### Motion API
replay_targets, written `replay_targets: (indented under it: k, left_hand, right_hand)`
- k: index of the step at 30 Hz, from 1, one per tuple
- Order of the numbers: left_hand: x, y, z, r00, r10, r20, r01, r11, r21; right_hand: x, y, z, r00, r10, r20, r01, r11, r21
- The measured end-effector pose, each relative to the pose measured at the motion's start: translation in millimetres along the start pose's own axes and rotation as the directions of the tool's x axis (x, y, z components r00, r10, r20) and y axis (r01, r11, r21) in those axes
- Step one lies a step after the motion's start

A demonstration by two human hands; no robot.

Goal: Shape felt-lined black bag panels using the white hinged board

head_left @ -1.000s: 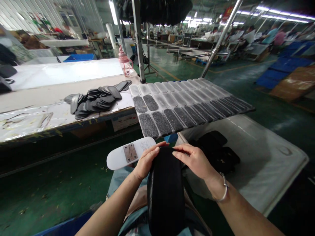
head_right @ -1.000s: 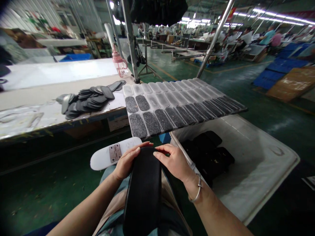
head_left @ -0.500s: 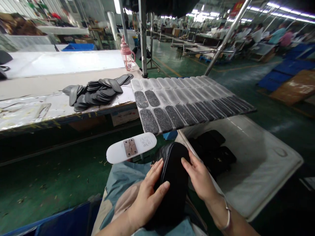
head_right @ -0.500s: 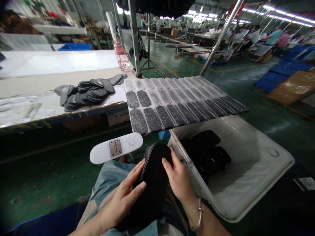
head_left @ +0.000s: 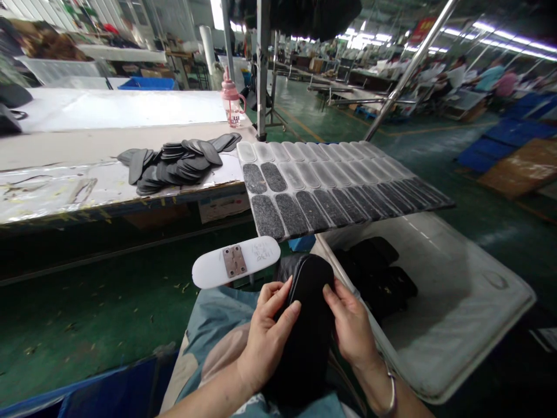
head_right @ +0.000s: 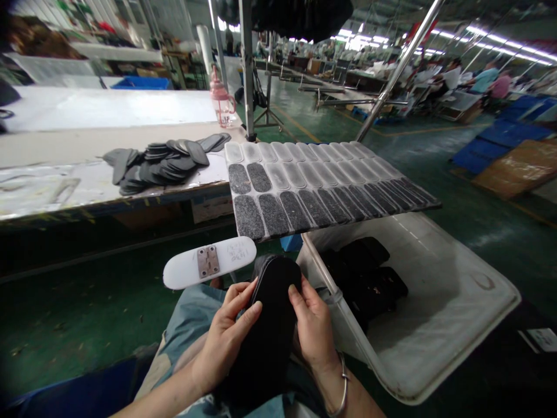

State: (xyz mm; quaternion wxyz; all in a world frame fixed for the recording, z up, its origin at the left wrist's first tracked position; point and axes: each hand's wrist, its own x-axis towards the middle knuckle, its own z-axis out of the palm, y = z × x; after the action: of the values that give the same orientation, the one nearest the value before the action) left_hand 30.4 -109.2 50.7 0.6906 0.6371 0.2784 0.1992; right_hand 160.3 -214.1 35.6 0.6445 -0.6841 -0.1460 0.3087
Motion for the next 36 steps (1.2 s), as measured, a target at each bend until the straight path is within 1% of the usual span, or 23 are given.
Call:
replay_targets:
  k: [7,14,16,18,20,22,24,26,28,30,33,36]
  left_hand:
    - [2,0,-3.9,1.000,0.023,-0.002,-0.023,1.000,0.004]
    - [0,-1,-2.2,0.998,0.042,-0.041,-0.044,0.997,-0.064]
    - [1,1,-3.5,0.996,0.052,-0.071,-0.057,0.996,-0.062]
    - [5,3,-6.7,0.989,0.068,-0.135,-0.074,0.996,-0.040]
    - [12,7,-11.0,0.978,0.063,-0.199,-0.069,0.997,-0.020]
    - [19,13,-14.9,0.975,0.010,-0.223,-0.017,0.999,-0.029]
    - [25,18,-17.1,0.975,-0.082,-0.208,0.069,0.995,-0.068]
    - [28,21,-18.1,0.966,-0.174,-0.192,0.150,0.979,-0.136]
    - [29,21,-19.4,0.955,-0.237,-0.179,0.199,0.957,-0.210]
    - [30,19,-22.3,0.950,-0.265,-0.163,0.218,0.941,-0.258]
    - [30,17,-28.2,0.950,-0.273,-0.151,0.223,0.932,-0.285]
    - [30,18,-31.7,0.947,-0.277,-0.162,0.217,0.925,-0.310]
  right_hand:
    - [-1,-6,3,0.998,-0.062,0.002,0.062,0.989,-0.134]
    - [-7,-15,5,0.995,-0.103,0.006,0.101,0.971,-0.217]
    - [-8,-17,6,0.993,-0.114,0.022,0.116,0.964,-0.237]
    - [-7,-19,7,0.991,-0.126,0.051,0.135,0.957,-0.257]
    - [-5,-21,9,0.986,-0.148,0.073,0.162,0.945,-0.282]
    - [-3,-23,11,0.981,-0.179,0.080,0.195,0.931,-0.308]
    - [-2,-26,13,0.974,-0.210,0.084,0.226,0.917,-0.328]
    - [-2,-29,15,0.968,-0.233,0.096,0.252,0.907,-0.336]
    - [-2,-33,17,0.961,-0.253,0.111,0.276,0.904,-0.328]
    - [-3,-36,18,0.955,-0.269,0.128,0.296,0.906,-0.303]
    - [-6,-34,19,0.950,-0.280,0.136,0.307,0.917,-0.253]
    - [-9,-31,20,0.950,-0.296,0.094,0.310,0.931,-0.194]
